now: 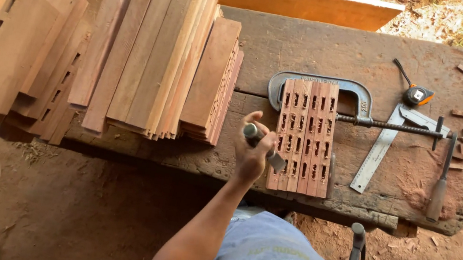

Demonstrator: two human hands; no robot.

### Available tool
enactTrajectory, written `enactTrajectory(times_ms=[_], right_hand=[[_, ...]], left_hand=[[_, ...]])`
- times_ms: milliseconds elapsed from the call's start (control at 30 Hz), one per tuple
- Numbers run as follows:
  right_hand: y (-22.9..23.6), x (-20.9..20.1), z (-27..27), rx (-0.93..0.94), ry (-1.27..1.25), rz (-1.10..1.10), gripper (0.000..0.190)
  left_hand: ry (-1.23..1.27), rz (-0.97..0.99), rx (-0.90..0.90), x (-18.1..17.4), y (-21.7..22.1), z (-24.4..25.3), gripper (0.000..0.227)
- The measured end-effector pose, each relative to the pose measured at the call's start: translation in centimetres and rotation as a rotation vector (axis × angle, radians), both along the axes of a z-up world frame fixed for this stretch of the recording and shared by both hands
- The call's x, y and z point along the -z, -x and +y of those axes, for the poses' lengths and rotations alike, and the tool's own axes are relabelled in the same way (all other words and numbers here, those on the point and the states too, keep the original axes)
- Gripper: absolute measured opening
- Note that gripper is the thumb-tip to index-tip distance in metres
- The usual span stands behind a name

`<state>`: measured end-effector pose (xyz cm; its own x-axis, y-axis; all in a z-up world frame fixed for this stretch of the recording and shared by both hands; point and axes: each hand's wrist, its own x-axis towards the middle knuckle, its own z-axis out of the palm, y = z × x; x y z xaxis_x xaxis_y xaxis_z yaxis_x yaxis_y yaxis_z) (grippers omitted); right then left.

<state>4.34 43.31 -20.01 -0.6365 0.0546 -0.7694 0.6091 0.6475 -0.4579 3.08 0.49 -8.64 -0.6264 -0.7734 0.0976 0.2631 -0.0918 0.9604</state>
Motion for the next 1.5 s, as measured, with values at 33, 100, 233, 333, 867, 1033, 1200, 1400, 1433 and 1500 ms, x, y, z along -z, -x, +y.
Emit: enactTrajectory(times_ms=[33,100,233,333,867,1033,1200,1400,1433,1500], right_hand=[[-0.4,0.0,-0.2,0.003,-0.006,0.001,0.061],[-1.0,0.0,-0.7,0.089,0.05,0.022,0.052],[-2.0,2.4,0.3,0.093,0.03,0.042,0.055],[-2.5,5.3,2.4,0.197,0.092,-0.024,0.053],[-0.2,3.1,2.7,-0.064,-0.169,0.051,0.053],[-0.1,-1.2,-0.6,-0.016,-0.189,0.037,0.058],[0.1,1.3,1.0,0.015,-0.114,0.051,0.056],[-0.4,0.4,0.8,0.01,-0.083,0.053,0.054],[-0.4,0.0,0.7,0.01,-0.083,0.053,0.054],[-0.4,-0.7,0.3,0.001,-0.066,0.058,0.053]], left_hand=[[-0.006,0.001,0.003,0.7,0.0,-0.3,0.044],[-0.021,0.024,0.148,2.1,0.0,-0.9,0.033],[-0.037,-0.019,0.267,1.8,-1.1,-1.7,0.008],[-0.025,0.029,0.254,2.3,-1.4,-1.6,0.018],[0.091,0.002,0.337,2.6,-0.8,0.6,0.024],[0.09,0.026,0.356,1.6,-1.1,0.9,0.025],[0.055,0.09,0.355,0.8,-2.0,1.4,0.019],[0.0,0.098,0.22,2.5,-2.1,2.4,0.021],[0.0,0.098,0.221,2.2,-2.1,2.4,0.021],[0.005,0.044,0.209,1.6,-2.1,2.4,0.019]])
